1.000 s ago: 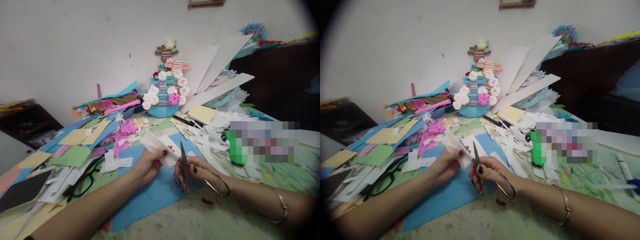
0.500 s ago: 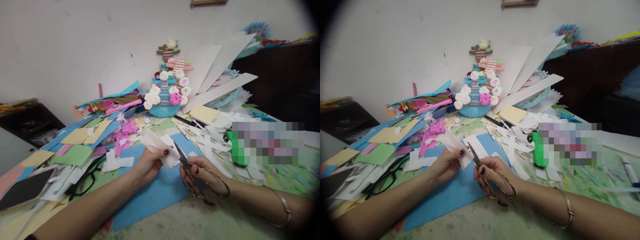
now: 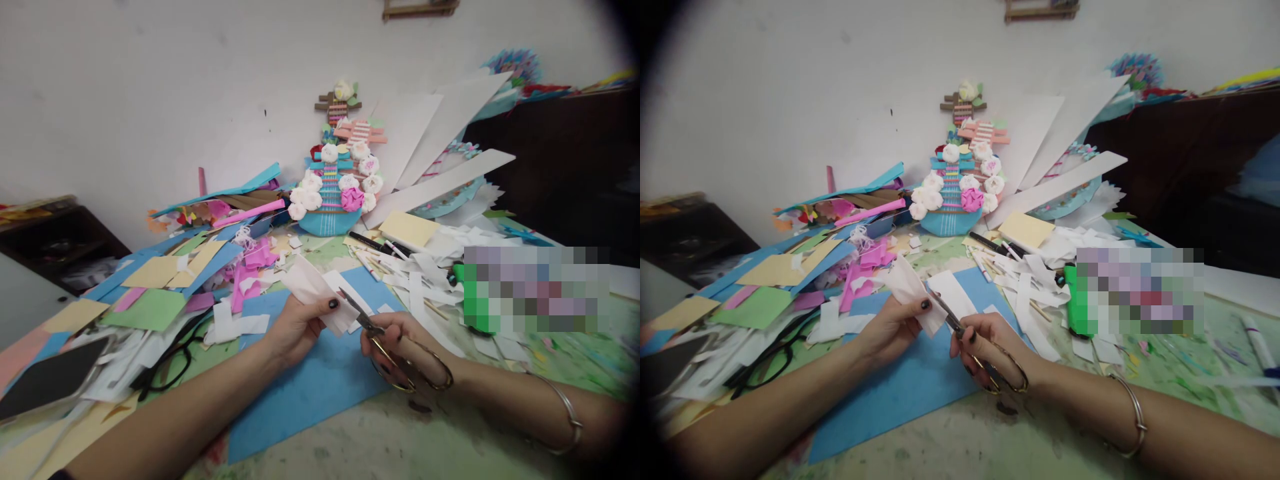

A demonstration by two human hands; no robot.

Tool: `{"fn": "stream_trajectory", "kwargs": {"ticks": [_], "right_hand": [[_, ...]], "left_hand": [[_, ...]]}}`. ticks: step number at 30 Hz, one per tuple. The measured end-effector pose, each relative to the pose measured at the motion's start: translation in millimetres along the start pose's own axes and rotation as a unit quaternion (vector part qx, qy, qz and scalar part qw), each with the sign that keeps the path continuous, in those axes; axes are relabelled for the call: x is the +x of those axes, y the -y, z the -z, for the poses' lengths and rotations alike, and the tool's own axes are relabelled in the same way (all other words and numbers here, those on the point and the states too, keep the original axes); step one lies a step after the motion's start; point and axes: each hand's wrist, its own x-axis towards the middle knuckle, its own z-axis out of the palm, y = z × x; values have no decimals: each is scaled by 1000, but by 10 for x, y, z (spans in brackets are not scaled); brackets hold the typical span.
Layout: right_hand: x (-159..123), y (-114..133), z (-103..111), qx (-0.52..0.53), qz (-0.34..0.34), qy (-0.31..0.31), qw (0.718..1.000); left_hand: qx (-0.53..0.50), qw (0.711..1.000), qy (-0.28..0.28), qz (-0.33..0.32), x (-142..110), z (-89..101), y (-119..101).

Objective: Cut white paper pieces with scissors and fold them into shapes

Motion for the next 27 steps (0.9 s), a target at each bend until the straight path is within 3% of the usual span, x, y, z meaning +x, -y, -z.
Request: {"fn": "stream_trajectory", "kwargs": {"ticks": [7,27], "right_hand": [[23,-124,52,65,20,50,996],[12,-32,27,25,34,42,998]], "left_hand": [[32,999,42,2,-7,23,43],[34,999,10,22,-46,-35,16]]}}
